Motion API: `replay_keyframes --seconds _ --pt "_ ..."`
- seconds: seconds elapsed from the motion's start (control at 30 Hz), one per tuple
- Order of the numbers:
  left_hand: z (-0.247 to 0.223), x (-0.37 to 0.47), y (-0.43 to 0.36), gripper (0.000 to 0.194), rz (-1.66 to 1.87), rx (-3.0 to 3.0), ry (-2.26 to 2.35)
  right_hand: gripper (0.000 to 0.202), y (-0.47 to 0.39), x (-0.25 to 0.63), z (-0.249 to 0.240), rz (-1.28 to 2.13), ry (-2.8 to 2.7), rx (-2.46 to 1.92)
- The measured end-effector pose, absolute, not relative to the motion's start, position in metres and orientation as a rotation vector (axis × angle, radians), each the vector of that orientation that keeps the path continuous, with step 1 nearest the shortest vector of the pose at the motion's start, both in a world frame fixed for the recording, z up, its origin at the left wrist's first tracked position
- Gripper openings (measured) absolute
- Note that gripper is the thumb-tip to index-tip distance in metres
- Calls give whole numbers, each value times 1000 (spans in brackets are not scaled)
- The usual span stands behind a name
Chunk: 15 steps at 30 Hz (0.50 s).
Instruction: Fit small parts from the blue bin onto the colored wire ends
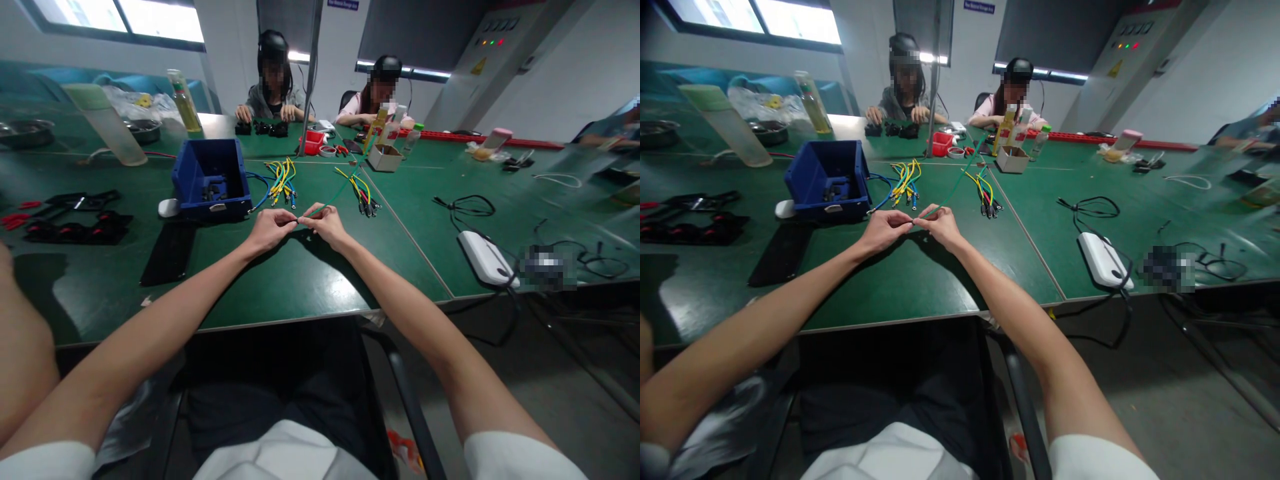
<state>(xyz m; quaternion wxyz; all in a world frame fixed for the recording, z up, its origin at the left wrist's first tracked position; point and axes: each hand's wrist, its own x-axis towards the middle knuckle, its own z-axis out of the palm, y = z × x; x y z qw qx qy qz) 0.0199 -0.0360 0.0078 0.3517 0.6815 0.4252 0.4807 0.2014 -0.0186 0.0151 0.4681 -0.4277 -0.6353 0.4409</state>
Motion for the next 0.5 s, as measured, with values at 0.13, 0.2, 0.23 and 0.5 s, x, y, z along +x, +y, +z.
replay_keyframes --seconds 0.13,0.2,0.23,0.5 --pt "7 20 -37 28 1230 1823 1109 35 -20 201 15 1100 -1548 -1065" --pt "7 20 -37 28 1233 1815 1092 33 -21 201 14 1101 -1561 -1068" --pt "7 20 -37 29 1232 1806 1078 31 -22 201 15 1099 -1569 -1072" --pt "8 19 -37 27 1170 1832 1054 31 -19 205 16 1135 -1608 -1062"
